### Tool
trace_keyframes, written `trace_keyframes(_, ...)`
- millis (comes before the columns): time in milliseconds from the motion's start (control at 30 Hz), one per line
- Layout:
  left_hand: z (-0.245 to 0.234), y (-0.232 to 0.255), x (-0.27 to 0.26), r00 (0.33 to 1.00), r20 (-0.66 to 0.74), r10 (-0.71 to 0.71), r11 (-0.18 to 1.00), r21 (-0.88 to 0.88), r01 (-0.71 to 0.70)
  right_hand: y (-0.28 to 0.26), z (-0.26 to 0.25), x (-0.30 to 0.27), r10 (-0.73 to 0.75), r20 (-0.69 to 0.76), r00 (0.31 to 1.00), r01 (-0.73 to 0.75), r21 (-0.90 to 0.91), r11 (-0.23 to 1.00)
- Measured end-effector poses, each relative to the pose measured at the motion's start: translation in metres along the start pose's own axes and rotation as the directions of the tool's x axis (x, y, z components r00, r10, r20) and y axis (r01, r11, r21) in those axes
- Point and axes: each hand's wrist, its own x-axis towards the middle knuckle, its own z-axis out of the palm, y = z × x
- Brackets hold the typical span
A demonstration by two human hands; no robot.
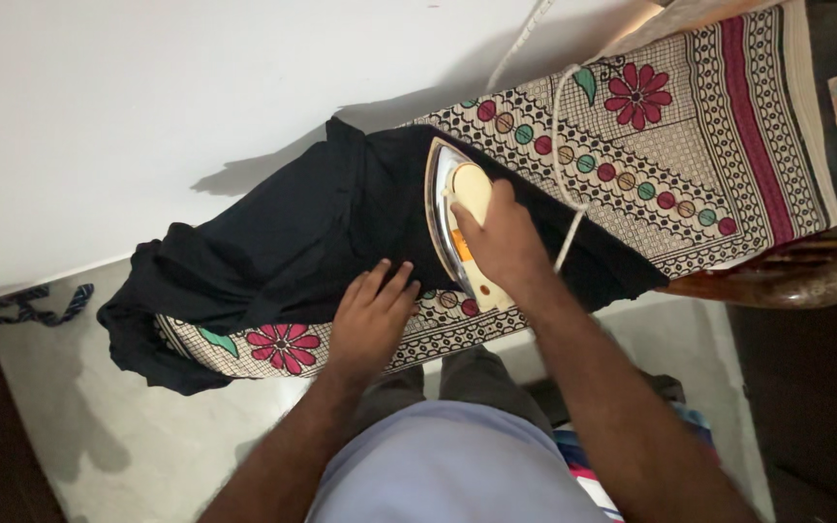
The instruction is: The person irons a black shirt on a patterned ironing board. They use a white electric iron to smooth the fabric, repeatedly adjusting the shirt's position and sleeves to ensure all areas are pressed.
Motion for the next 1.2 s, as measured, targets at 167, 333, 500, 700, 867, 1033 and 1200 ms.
trace_keyframes(167, 0.006, 0.003, -0.010, 1.000, -0.008, -0.024, 1.000, -0.015, 0.024, -0.004, 0.003, 0.020, -0.077, -0.023, 0.997, 0.076, -0.026, 0.997)
trace_keyframes(333, 0.005, -0.003, -0.007, 0.999, -0.044, -0.023, 0.997, -0.074, 0.020, -0.002, 0.001, 0.016, -0.008, 0.014, 1.000, 0.008, -0.062, 0.998)
trace_keyframes(500, 0.005, -0.009, -0.007, 0.999, -0.031, -0.020, 0.994, -0.107, 0.017, 0.012, 0.002, -0.041, 0.033, 0.038, 0.999, -0.029, -0.104, 0.994)
trace_keyframes(700, 0.003, -0.007, -0.011, 0.996, -0.086, 0.016, 0.996, -0.082, -0.023, -0.020, -0.018, -0.046, 0.028, 0.032, 0.999, -0.014, -0.375, 0.927)
trace_keyframes(867, 0.005, -0.007, -0.015, 0.995, -0.095, 0.024, 0.996, -0.081, -0.032, 0.002, -0.011, 0.014, 0.165, 0.091, 0.982, -0.105, -0.462, 0.881)
trace_keyframes(1033, 0.005, -0.010, -0.014, 0.994, -0.107, 0.018, 0.994, -0.105, -0.029, 0.041, -0.009, 0.011, 0.125, -0.005, 0.992, -0.125, 0.037, 0.992)
trace_keyframes(1200, 0.001, -0.011, -0.011, 0.997, -0.072, 0.025, 0.995, -0.097, -0.032, 0.006, -0.014, -0.056, 0.216, 0.097, 0.972, -0.225, 0.097, 0.969)
